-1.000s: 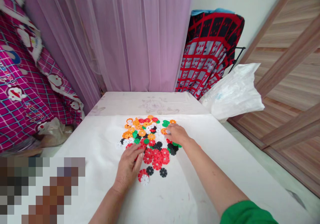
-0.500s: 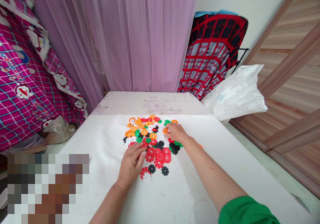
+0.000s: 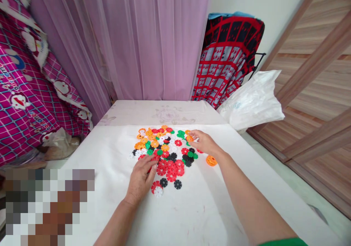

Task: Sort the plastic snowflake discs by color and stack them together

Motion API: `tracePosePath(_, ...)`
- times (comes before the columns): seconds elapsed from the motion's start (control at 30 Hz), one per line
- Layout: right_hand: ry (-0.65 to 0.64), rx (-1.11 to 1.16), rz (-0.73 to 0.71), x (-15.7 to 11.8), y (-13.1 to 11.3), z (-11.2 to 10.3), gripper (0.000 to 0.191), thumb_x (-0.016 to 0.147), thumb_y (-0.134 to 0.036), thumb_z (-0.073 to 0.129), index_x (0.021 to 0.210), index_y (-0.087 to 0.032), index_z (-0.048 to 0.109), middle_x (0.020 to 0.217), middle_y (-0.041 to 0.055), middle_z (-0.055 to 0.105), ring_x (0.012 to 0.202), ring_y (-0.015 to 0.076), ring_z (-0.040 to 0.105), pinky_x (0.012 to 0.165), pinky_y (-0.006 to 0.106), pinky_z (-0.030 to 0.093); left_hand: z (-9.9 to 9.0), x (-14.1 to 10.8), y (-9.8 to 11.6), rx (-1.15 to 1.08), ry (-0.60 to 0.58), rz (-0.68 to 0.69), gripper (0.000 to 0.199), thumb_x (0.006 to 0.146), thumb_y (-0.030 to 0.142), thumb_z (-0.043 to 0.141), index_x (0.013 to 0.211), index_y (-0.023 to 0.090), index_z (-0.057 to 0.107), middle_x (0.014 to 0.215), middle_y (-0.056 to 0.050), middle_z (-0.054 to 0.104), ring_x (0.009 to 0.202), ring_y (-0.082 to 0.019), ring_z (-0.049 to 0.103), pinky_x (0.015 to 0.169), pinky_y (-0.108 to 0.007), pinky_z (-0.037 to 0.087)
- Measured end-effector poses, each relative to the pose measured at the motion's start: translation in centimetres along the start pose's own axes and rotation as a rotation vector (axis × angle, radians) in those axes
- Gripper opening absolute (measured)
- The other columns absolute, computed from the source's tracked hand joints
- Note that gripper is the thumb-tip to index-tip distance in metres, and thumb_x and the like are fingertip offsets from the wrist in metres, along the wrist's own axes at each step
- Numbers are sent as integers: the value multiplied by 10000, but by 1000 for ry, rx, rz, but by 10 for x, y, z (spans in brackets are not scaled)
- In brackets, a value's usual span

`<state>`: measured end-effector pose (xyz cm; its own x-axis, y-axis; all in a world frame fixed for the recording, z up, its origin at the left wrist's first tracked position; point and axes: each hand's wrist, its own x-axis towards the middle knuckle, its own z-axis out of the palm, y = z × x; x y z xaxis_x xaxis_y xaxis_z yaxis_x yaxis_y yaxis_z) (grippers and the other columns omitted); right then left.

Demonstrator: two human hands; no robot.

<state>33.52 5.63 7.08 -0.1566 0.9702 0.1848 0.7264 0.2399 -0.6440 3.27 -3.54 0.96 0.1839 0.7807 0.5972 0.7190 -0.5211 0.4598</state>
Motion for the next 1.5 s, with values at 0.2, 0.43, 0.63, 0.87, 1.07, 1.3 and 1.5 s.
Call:
tracePosePath(0.2,218,59,150,-73,41,-46,384,693,-359,648,1057,-238,634,1034,40,702,884,187,642,742,325,509,0,0,-2,24,-6,5,276,925,330,489,1015,252,738,1142,-81,726,1086,-259,668,939,-498,552)
tracePosePath(0.43,179,24,208,-104,50,-37,447,672,-318,629,1113,-244,632,1027,35,696,879,183,637,726,311,504,-1,0,-4,44,-28,3,297,928,363,480,1005,242,740,1143,-85,726,1079,-253,670,932,-480,558)
tracePosePath(0.63,110,-21,206,-100,44,-30,447,683,-276,610,1129,-244,632,1079,38,680,942,198,637,801,322,501,-1,-1,-5,9,-38,-33,297,924,368,487,1023,240,735,1164,-82,717,1111,-249,654,965,-483,538)
tracePosePath(0.87,74,-85,186,-100,44,-29,426,714,-258,591,1138,-249,633,1157,46,659,1017,217,636,848,337,501,-1,-1,-5,-8,-50,-51,298,922,376,488,1020,242,735,1175,-80,712,1123,-248,646,982,-478,527)
tracePosePath(1.07,63,-167,257,-106,42,-25,648,699,-320,654,1327,-232,522,1276,77,611,1139,242,592,972,368,448,0,-1,-7,1,-56,-32,304,924,379,483,1021,237,734,1176,-85,711,1122,-252,645,974,-486,528)
tracePosePath(1.3,166,-376,358,-105,43,3,746,728,-368,645,1421,-208,423,1095,91,669,1002,271,617,874,369,447,0,-1,-9,7,-43,-12,303,922,384,485,1024,247,736,1171,-81,714,1106,-252,656,969,-480,534)
tracePosePath(1.5,223,-421,361,-99,58,7,724,730,-391,630,1397,-197,430,986,73,682,919,261,631,831,358,452,1,-2,-10,-1,-40,-11,310,918,394,488,1027,242,736,1172,-84,714,1121,-257,650,974,-486,531)
